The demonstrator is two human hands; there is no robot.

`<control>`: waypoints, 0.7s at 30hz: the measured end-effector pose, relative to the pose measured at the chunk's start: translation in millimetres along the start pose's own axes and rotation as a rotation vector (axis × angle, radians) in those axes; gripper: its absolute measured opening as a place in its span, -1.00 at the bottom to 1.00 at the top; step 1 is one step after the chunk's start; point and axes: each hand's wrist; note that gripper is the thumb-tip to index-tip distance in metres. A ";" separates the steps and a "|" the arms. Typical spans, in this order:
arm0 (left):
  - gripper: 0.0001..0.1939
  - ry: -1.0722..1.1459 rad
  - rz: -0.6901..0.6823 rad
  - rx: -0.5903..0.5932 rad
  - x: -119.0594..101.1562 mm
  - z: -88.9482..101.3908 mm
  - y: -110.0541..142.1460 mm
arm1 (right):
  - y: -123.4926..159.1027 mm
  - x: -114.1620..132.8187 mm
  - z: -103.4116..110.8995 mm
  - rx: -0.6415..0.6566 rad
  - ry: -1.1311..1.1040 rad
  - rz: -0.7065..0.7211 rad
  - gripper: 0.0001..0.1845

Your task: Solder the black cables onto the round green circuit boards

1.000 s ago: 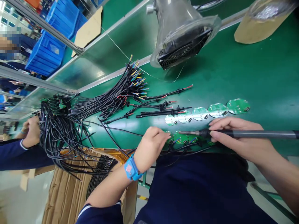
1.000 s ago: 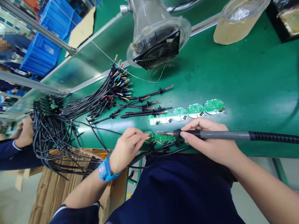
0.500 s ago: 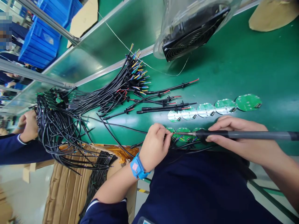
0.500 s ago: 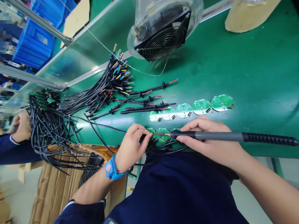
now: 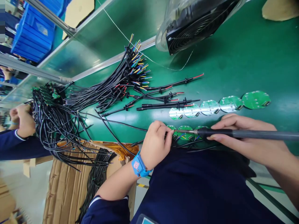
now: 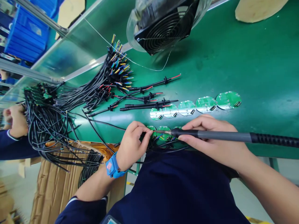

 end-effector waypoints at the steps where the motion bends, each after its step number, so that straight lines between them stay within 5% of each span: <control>1: -0.86 -0.003 -0.001 -0.005 0.0 -0.4 0.2 | 0.1 -0.3 0.4 -0.001 -0.005 0.002 -0.67; 8: -0.86 -0.010 -0.018 -0.026 0.6 -0.7 -0.3 | -0.7 -0.6 2.6 -0.013 -0.042 -0.130 -0.66; 21: -0.85 -0.004 0.032 -0.002 -3.1 -1.3 -2.5 | -6.1 5.5 -0.2 0.003 0.025 -0.061 -0.63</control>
Point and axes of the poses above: each hand's wrist, its own y-axis away from the middle knuckle, its own z-axis out of the back of the hand, x = y × z, and after that the axes turned 14 degrees about -x, right-handed
